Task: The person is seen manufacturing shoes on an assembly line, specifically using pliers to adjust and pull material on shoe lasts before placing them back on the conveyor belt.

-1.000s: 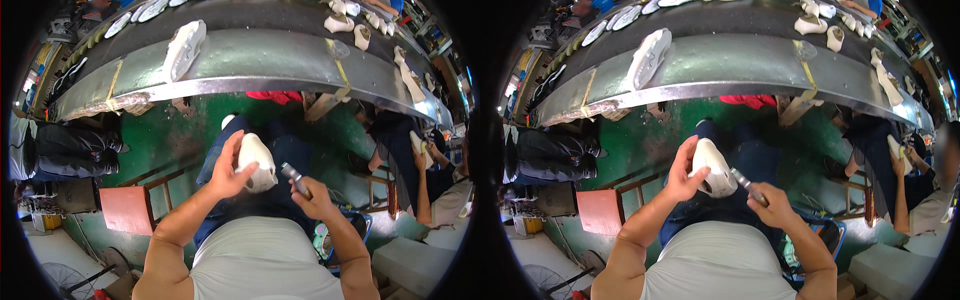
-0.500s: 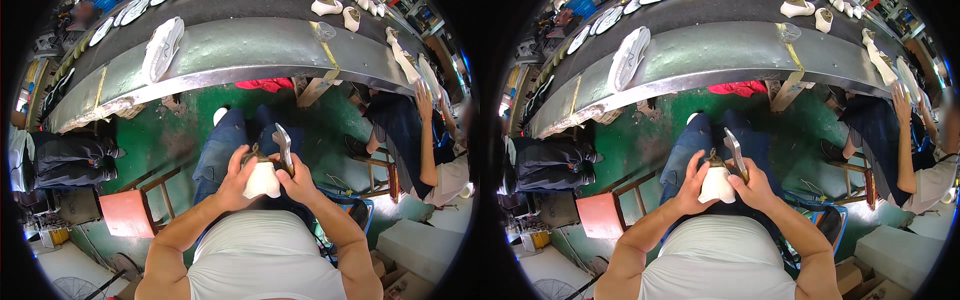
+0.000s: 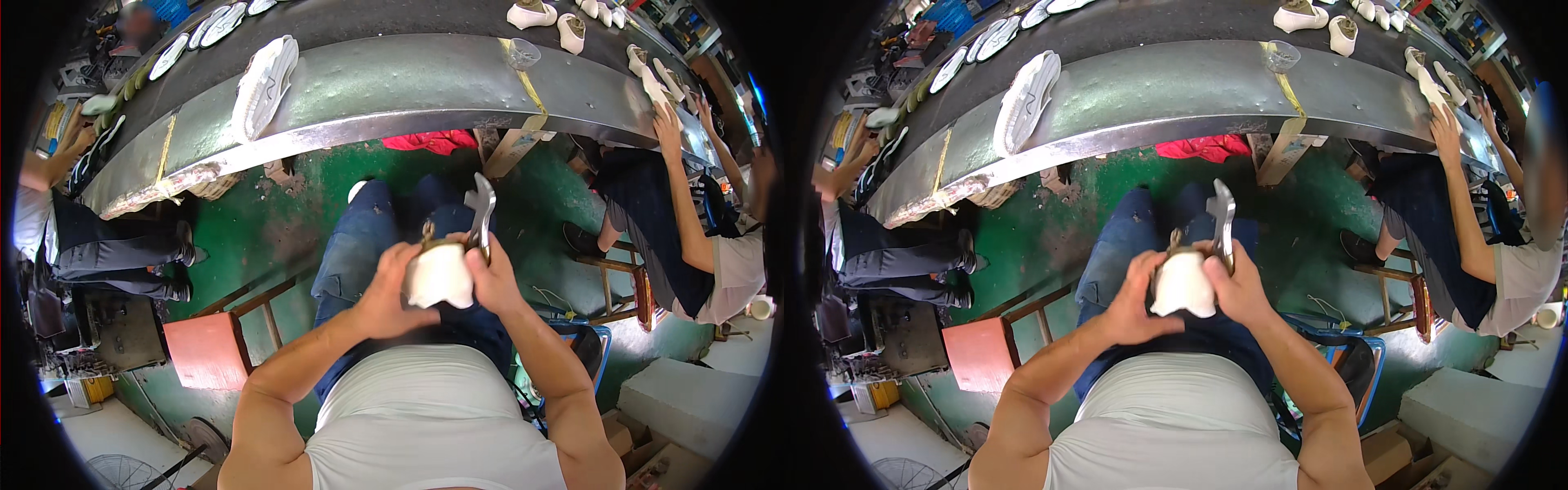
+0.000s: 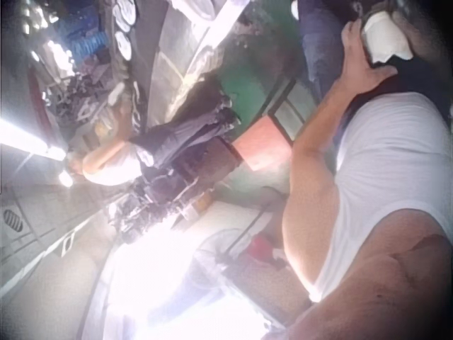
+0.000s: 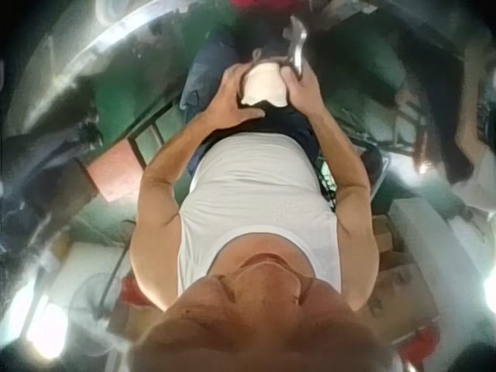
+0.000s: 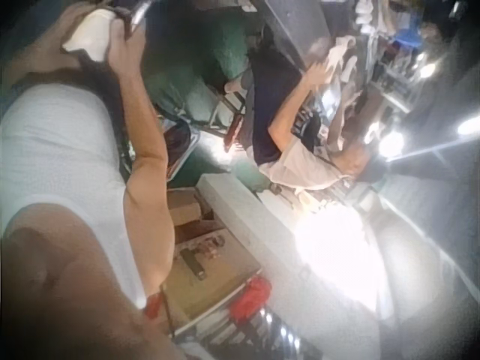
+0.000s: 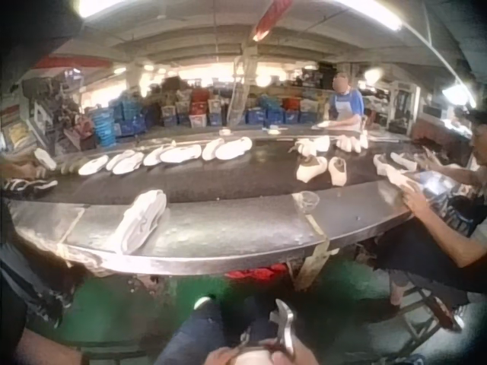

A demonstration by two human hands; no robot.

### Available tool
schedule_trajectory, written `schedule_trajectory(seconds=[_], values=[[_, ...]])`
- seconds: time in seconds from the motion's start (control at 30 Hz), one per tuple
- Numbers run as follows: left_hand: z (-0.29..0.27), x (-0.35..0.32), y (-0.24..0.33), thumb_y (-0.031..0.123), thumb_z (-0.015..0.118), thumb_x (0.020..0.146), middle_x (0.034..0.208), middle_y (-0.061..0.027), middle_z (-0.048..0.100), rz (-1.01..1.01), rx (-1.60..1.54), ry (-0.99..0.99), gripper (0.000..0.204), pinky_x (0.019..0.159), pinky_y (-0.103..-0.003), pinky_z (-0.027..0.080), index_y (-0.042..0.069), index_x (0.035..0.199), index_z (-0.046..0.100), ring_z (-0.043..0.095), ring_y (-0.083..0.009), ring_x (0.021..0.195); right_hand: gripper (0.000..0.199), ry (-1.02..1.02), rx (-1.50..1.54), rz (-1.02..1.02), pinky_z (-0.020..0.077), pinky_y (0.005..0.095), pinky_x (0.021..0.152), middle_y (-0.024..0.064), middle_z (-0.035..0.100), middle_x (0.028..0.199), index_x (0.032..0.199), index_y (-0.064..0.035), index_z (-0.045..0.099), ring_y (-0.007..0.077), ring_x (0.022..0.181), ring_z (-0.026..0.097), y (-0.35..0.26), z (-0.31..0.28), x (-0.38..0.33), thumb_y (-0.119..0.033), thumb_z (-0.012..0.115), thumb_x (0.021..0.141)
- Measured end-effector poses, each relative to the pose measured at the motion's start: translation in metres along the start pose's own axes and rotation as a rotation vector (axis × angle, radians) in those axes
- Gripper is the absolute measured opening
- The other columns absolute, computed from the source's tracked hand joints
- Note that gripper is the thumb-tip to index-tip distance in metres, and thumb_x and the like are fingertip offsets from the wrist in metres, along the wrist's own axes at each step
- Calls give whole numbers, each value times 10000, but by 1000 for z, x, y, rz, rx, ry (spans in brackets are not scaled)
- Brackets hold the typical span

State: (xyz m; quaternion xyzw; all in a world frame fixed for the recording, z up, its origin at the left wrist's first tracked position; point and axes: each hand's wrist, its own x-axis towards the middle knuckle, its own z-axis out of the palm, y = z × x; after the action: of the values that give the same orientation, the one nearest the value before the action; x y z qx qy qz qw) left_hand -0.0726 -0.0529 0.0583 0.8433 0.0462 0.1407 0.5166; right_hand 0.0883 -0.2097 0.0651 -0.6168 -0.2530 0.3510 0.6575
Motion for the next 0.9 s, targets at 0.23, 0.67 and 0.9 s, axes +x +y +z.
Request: schedule_trajectory(seconds=[0.23,0.67,0.9], values=[[26,-28,3,370,608,920,1568,-306,145,44,-183,49,913,1201,-503,132,-25,1557,85,147,-468,1470,329,-171,-143,-165,491,332,925,123,639,1201,1257,-29,501,191,1037,625,8,17,-23,-182,577,977],[37,-28,1,260,592,899,1495,-288,247,-69,-290,143,723,1173,-523,180,9,1477,237,243,-448,1409,294,-60,-171,-174,495,308,859,74,612,1064,1249,-48,512,159,925,602,12,33,-24,-86,544,959],[37,-23,-8,324,667,886,1519,-291,236,8,-212,119,833,1178,-540,158,-8,1499,211,217,-462,1431,248,-20,-78,-131,499,311,865,84,638,1099,1210,-43,514,161,938,615,19,32,-23,-105,542,972]])
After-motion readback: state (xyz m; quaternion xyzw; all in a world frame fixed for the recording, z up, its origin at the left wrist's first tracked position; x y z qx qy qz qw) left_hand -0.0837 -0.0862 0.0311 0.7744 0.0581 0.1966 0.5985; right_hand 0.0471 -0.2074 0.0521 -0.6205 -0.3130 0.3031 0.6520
